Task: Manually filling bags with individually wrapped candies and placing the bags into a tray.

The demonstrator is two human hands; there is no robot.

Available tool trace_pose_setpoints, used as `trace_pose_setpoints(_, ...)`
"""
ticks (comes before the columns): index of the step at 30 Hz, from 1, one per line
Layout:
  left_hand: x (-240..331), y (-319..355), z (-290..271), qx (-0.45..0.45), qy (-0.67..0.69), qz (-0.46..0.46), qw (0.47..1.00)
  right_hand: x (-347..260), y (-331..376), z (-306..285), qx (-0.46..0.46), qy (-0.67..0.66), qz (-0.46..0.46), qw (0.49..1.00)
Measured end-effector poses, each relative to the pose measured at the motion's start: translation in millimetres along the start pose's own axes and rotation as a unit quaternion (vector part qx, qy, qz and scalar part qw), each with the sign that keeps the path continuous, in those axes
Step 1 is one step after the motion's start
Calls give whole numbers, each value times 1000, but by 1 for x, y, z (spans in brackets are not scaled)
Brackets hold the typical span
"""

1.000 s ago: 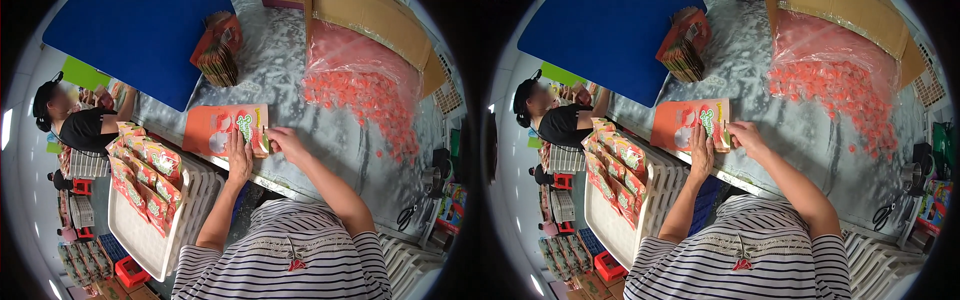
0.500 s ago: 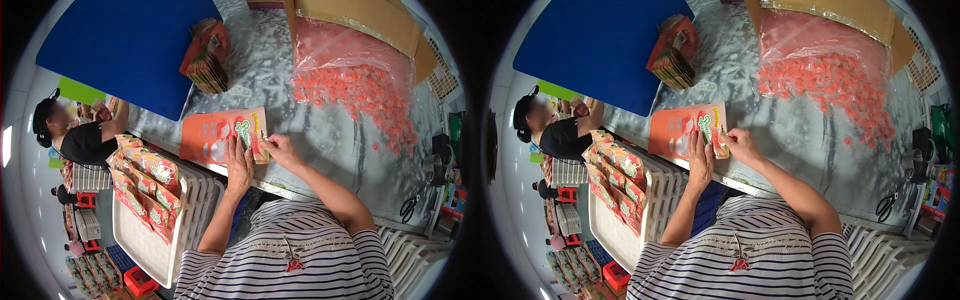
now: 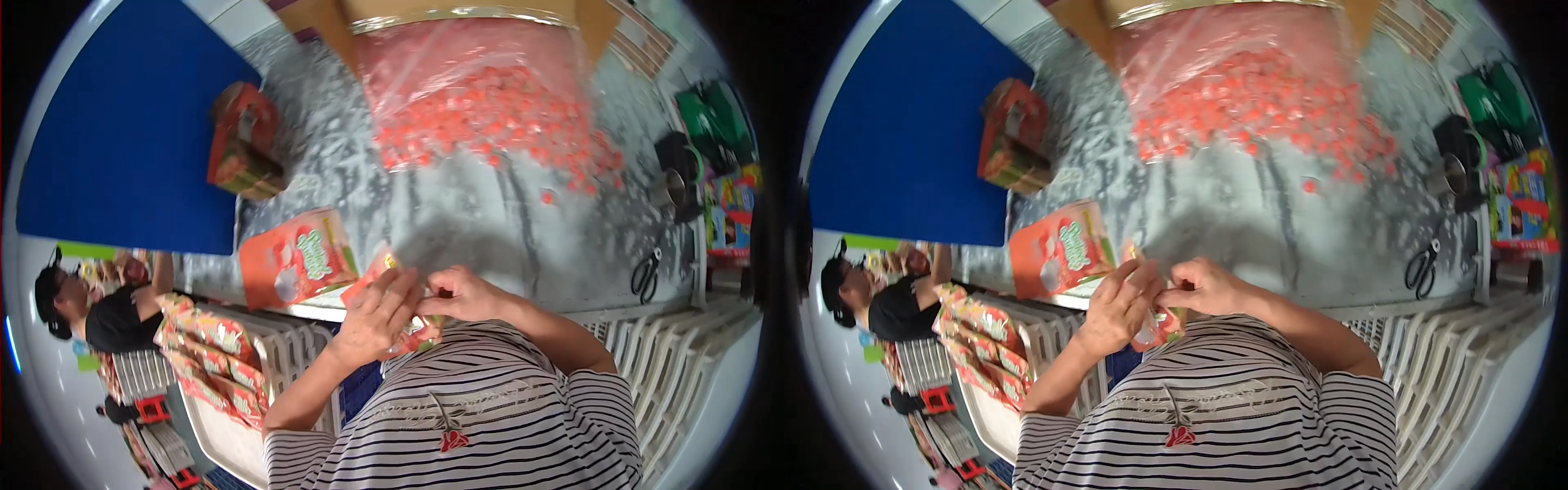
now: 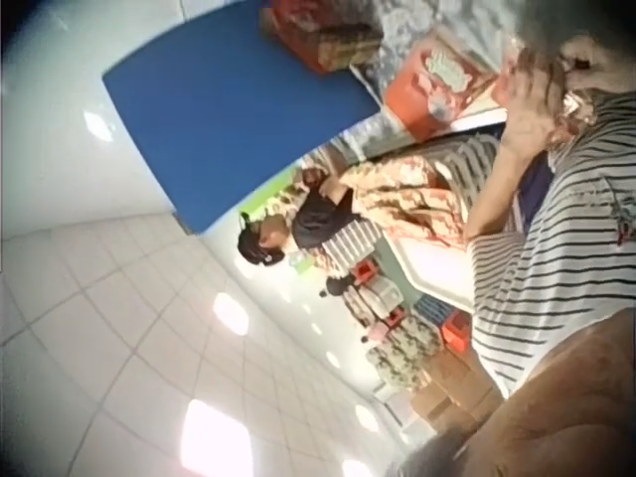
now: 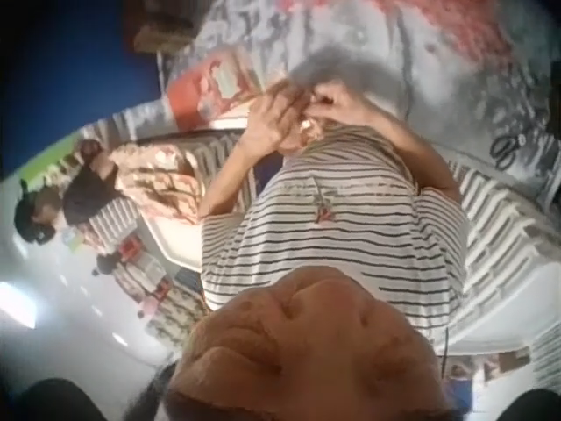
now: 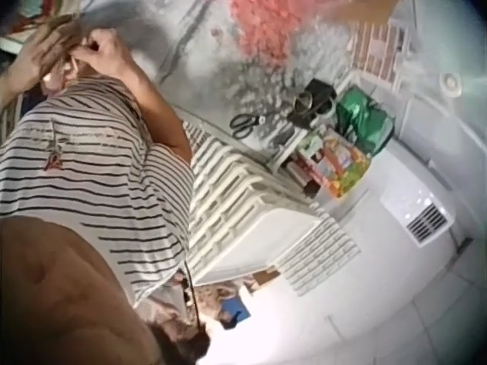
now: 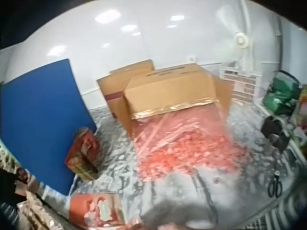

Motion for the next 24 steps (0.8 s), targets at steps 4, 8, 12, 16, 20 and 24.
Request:
trace_pose_setpoints(4,8,-5,3,-34,-30,39,998,13,9,-6,22,-19,46,999)
trace_pose_setpoints(8,24,-11,10,-66,-37,106,992,27,16,-18,58,-4,71,996)
trace_pose_setpoints(12,40,-22,12,-127,-38,147,980,1,14,-17,19,34,32,999)
trace_pose_setpoints(16,46,-32,18,-183,-33,141,972,-10,19,-12,6,107,-32,994)
trace_pose_setpoints(20,39,-38,23,-208,23,80,975,-7,23,-12,43,149,-20,988)
trace_pose_setpoints(24,38,-35,39,-245,55,61,966,9,28,-14,66,182,-13,981)
Point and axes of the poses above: each hand's wrist, its own y-axis away from the middle knuckle, its own z-axis out of the palm, x = y × z, the point moved 7 cm from there along -y, towards the middle knuckle, and after that the axes turned 5 degrees about x, right-handed, at the moved point
